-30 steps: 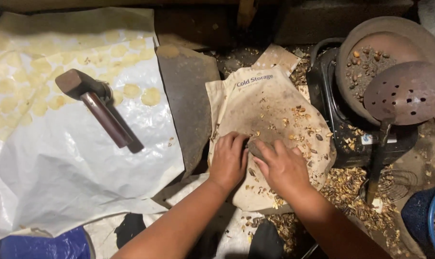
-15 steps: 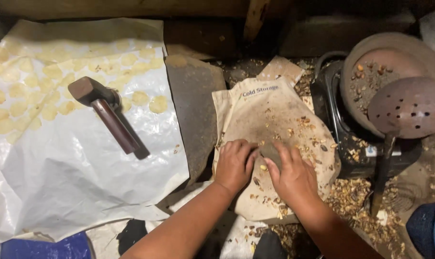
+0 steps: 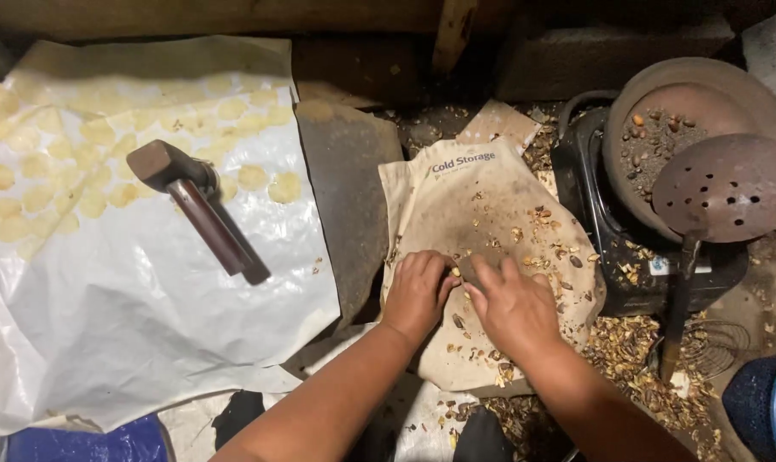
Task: Flattening dough circles with a mallet and crushing nuts with a stone
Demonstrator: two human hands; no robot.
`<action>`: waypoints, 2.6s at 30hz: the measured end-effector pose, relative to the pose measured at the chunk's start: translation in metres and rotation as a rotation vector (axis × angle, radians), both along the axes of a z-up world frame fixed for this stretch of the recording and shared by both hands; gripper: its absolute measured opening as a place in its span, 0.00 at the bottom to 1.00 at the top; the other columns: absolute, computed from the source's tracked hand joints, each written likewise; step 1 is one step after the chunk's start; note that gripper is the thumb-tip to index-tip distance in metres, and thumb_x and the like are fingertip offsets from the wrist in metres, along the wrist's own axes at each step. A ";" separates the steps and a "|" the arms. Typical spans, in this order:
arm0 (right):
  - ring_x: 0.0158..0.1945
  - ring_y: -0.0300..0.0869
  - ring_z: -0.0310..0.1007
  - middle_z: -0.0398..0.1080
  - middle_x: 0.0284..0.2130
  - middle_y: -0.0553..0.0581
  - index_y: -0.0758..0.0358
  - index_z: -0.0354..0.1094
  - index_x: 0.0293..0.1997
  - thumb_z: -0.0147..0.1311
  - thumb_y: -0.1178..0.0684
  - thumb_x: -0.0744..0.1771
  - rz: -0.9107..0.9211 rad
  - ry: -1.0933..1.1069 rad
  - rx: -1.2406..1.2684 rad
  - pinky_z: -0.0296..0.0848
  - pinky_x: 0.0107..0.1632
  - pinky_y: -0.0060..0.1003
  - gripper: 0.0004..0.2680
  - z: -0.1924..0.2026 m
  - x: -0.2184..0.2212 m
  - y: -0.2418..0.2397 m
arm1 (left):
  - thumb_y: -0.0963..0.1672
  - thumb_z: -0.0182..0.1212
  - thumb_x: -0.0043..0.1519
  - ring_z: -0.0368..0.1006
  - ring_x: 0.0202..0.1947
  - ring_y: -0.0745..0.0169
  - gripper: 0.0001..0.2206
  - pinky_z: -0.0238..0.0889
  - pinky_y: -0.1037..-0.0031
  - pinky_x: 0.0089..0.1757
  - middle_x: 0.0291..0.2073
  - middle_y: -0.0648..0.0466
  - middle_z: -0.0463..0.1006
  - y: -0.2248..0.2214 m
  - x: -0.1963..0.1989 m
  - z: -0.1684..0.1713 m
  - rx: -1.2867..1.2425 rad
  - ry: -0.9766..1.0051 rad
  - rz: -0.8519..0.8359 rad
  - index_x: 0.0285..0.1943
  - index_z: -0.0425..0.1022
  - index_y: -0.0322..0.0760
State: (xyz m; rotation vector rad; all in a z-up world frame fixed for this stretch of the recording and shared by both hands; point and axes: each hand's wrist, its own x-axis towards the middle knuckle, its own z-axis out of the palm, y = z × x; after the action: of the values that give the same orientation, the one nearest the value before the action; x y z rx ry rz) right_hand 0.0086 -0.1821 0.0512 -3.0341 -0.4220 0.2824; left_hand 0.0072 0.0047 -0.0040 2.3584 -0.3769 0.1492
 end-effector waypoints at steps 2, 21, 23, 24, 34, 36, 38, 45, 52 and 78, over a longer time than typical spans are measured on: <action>0.38 0.56 0.79 0.70 0.42 0.57 0.36 0.59 0.66 0.46 0.36 0.67 0.044 -0.151 -0.029 0.71 0.46 0.53 0.19 0.003 0.006 -0.013 | 0.49 0.60 0.65 0.70 0.52 0.49 0.10 0.63 0.60 0.52 0.47 0.53 0.73 0.002 0.003 -0.008 -0.003 0.011 -0.005 0.53 0.72 0.48; 0.42 0.47 0.75 0.68 0.37 0.51 0.58 0.73 0.46 0.55 0.52 0.70 -0.113 -0.303 0.502 0.74 0.47 0.37 0.05 -0.065 -0.162 -0.108 | 0.41 0.52 0.67 0.72 0.41 0.35 0.06 0.67 0.51 0.42 0.37 0.39 0.75 0.042 -0.151 -0.018 -0.122 -0.123 -0.654 0.46 0.72 0.33; 0.41 0.44 0.77 0.71 0.35 0.48 0.52 0.75 0.44 0.57 0.49 0.69 -0.096 -0.262 0.477 0.75 0.46 0.35 0.04 -0.082 -0.181 -0.099 | 0.42 0.50 0.69 0.71 0.41 0.46 0.05 0.67 0.60 0.41 0.37 0.47 0.73 0.047 -0.185 -0.033 -0.029 -0.209 -0.700 0.45 0.70 0.38; 0.41 0.41 0.79 0.74 0.33 0.45 0.47 0.76 0.42 0.58 0.47 0.67 -0.081 -0.214 0.450 0.77 0.45 0.32 0.04 -0.090 -0.192 -0.095 | 0.44 0.48 0.70 0.71 0.40 0.57 0.05 0.67 0.68 0.41 0.36 0.55 0.70 0.049 -0.202 -0.042 0.060 -0.290 -0.744 0.43 0.69 0.44; 0.37 0.48 0.79 0.74 0.28 0.53 0.52 0.74 0.41 0.54 0.47 0.68 -0.103 -0.078 0.502 0.77 0.41 0.41 0.05 -0.039 -0.217 -0.088 | 0.43 0.47 0.70 0.72 0.42 0.51 0.09 0.69 0.66 0.40 0.36 0.50 0.72 -0.019 -0.227 -0.124 0.121 -0.139 -0.647 0.40 0.71 0.37; 0.34 0.52 0.78 0.74 0.25 0.56 0.55 0.74 0.41 0.55 0.50 0.68 -0.135 -0.038 0.558 0.76 0.38 0.45 0.05 -0.040 -0.219 -0.090 | 0.40 0.50 0.67 0.74 0.41 0.44 0.05 0.69 0.64 0.39 0.36 0.44 0.74 -0.029 -0.229 -0.114 0.303 -0.233 -0.497 0.40 0.72 0.35; 0.33 0.53 0.78 0.74 0.25 0.57 0.55 0.75 0.40 0.56 0.51 0.67 -0.162 -0.024 0.571 0.76 0.37 0.45 0.04 -0.033 -0.221 -0.085 | 0.40 0.50 0.66 0.74 0.37 0.47 0.05 0.68 0.65 0.36 0.34 0.47 0.72 -0.034 -0.232 -0.106 0.319 -0.176 -0.461 0.38 0.71 0.36; 0.33 0.50 0.78 0.75 0.25 0.56 0.53 0.75 0.41 0.57 0.51 0.67 -0.201 -0.028 0.528 0.76 0.37 0.41 0.03 -0.028 -0.227 -0.093 | 0.39 0.51 0.63 0.73 0.29 0.48 0.04 0.67 0.66 0.28 0.29 0.48 0.72 -0.032 -0.239 -0.118 0.395 -0.042 -0.528 0.40 0.71 0.34; 0.30 0.51 0.76 0.73 0.24 0.57 0.55 0.76 0.41 0.58 0.53 0.67 -0.259 0.004 0.569 0.74 0.35 0.45 0.03 -0.039 -0.231 -0.099 | 0.46 0.51 0.69 0.77 0.46 0.31 0.09 0.73 0.51 0.45 0.42 0.41 0.78 0.057 -0.173 -0.028 0.038 0.660 -0.414 0.47 0.73 0.38; 0.50 0.55 0.78 0.70 0.54 0.68 0.65 0.56 0.66 0.35 0.38 0.70 -0.815 1.219 1.533 0.81 0.48 0.52 0.22 -0.028 -0.226 -0.067 | 0.44 0.74 0.53 0.79 0.42 0.42 0.11 0.72 0.58 0.46 0.32 0.49 0.81 -0.036 -0.182 0.011 -0.349 0.754 -0.294 0.42 0.80 0.42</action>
State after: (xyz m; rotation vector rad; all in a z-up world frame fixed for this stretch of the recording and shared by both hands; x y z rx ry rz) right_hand -0.2175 -0.2487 0.0230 -1.0119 0.4874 0.9705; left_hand -0.1745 -0.0311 0.0072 1.8209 -0.2846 -0.7331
